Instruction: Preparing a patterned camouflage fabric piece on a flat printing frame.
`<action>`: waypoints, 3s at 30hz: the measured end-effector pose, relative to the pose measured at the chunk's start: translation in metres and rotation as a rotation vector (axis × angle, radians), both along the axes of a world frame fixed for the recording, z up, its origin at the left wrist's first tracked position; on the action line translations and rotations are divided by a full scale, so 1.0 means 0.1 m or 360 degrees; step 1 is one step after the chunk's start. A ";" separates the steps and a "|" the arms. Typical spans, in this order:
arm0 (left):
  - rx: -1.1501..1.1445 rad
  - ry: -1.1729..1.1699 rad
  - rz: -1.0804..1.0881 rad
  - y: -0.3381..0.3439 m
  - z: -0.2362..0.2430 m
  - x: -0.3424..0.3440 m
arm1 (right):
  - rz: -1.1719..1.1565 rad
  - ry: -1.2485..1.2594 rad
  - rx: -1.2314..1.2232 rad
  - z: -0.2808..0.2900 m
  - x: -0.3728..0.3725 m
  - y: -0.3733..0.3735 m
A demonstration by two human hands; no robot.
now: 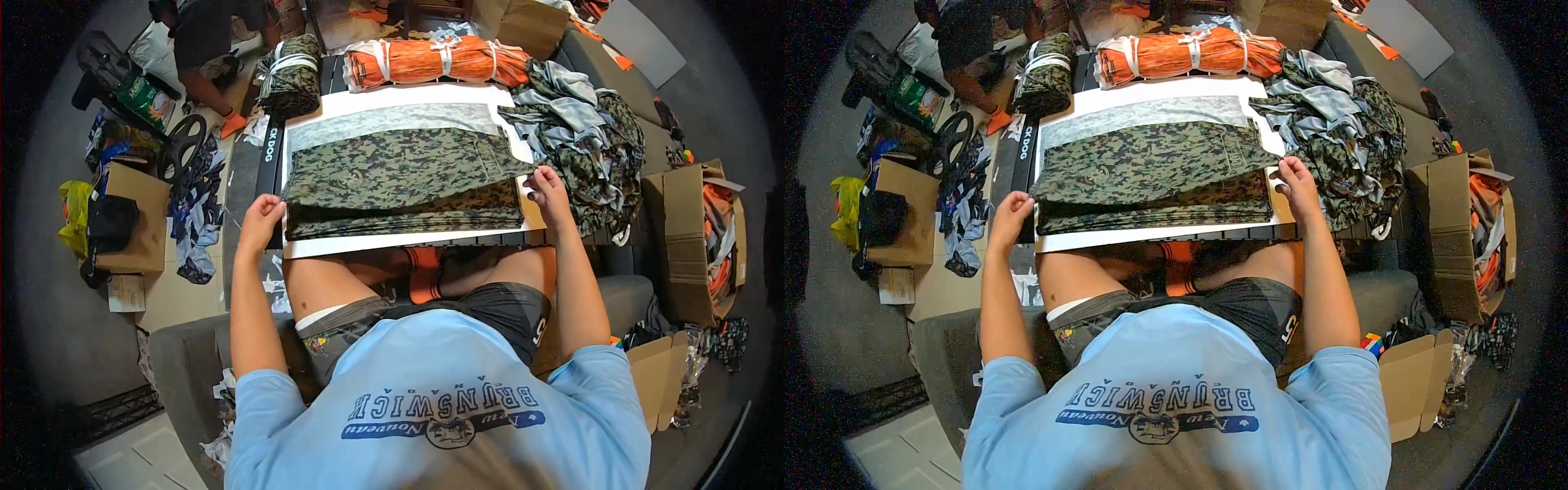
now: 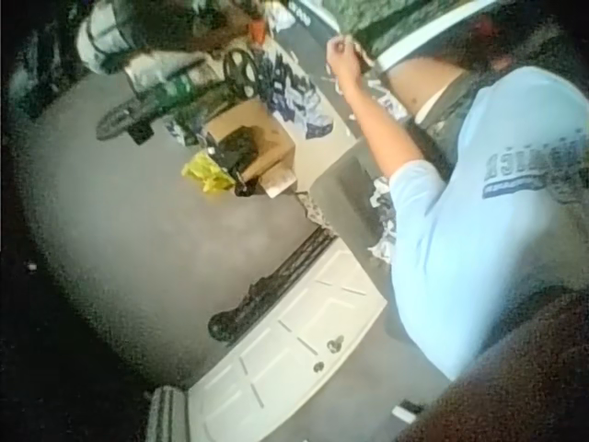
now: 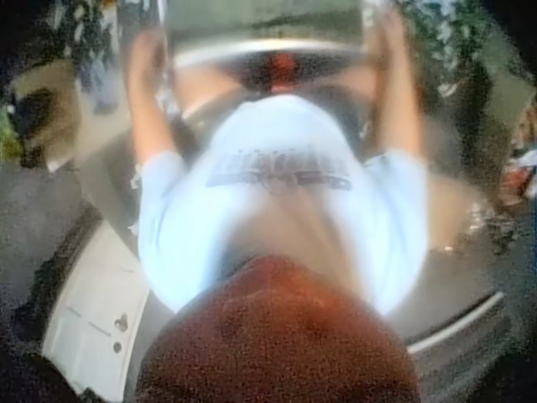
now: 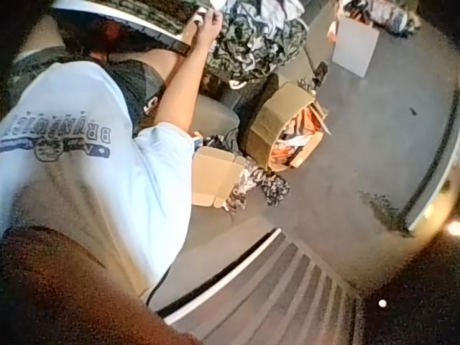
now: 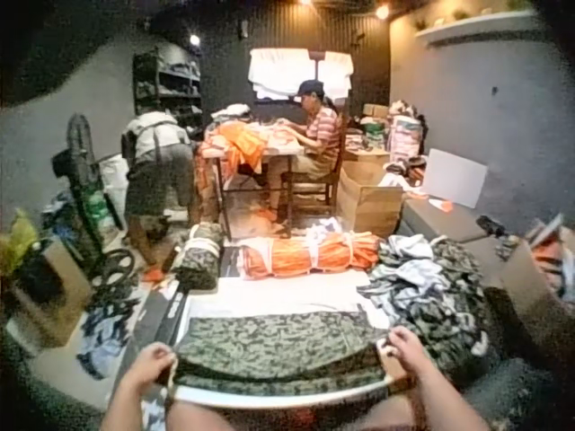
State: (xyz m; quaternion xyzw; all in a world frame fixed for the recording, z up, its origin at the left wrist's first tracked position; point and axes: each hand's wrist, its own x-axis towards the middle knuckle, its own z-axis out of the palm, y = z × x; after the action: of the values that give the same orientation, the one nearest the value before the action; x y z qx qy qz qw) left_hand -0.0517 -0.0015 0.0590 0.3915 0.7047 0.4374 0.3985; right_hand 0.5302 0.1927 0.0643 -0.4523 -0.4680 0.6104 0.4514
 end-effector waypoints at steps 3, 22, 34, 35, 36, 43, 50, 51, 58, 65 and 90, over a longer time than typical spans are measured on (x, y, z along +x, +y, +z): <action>0.0493 -0.0136 0.0113 0.12 0.06 0.12 | 0.0003 0.0231 0.0013 0.04 -0.01 0.00; 0.0652 0.0452 0.0126 1.36 0.71 -0.52 | -0.0082 -0.0707 0.0134 1.01 -0.49 1.20; 0.0578 0.0233 0.0235 1.69 2.12 -0.71 | 0.0000 -0.0845 -0.0187 2.32 -0.45 1.41; 0.0612 0.0131 0.0186 1.55 1.99 -0.77 | 0.0025 -0.0877 -0.0230 2.25 -0.52 1.27; 0.0608 0.0125 0.0173 1.50 1.86 -0.66 | 0.0012 -0.0880 -0.0237 2.10 -0.43 1.20; 0.0252 -0.0223 0.0125 0.72 0.53 -0.18 | 0.0106 -0.0417 -0.0486 0.75 -0.25 0.39; -0.0078 -0.0205 0.0033 0.24 -0.16 0.06 | -0.0172 -0.0599 -0.0110 -0.07 -0.18 0.08; -0.0084 -0.0156 0.0063 0.20 -0.20 0.07 | -0.0187 -0.0659 0.0019 -0.16 -0.11 0.07; -0.0318 0.0351 -0.0016 0.02 -0.39 -0.18 | -0.0182 -0.0536 0.0064 -0.15 -0.21 -0.05; -0.0261 0.0356 -0.0064 0.16 -0.08 -0.03 | -0.0392 -0.0550 0.0525 -0.25 -0.13 0.05; 0.0409 -0.0142 0.0106 1.57 1.49 -0.95 | 0.0071 -0.1059 -0.0365 2.41 -0.52 1.66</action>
State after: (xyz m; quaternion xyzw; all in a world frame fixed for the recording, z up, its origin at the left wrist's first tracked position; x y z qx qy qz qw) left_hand -0.1470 0.1555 0.2077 0.3958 0.6370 0.5541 0.3613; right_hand 0.4784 0.3590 0.3049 -0.6638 -0.5277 0.4879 0.2072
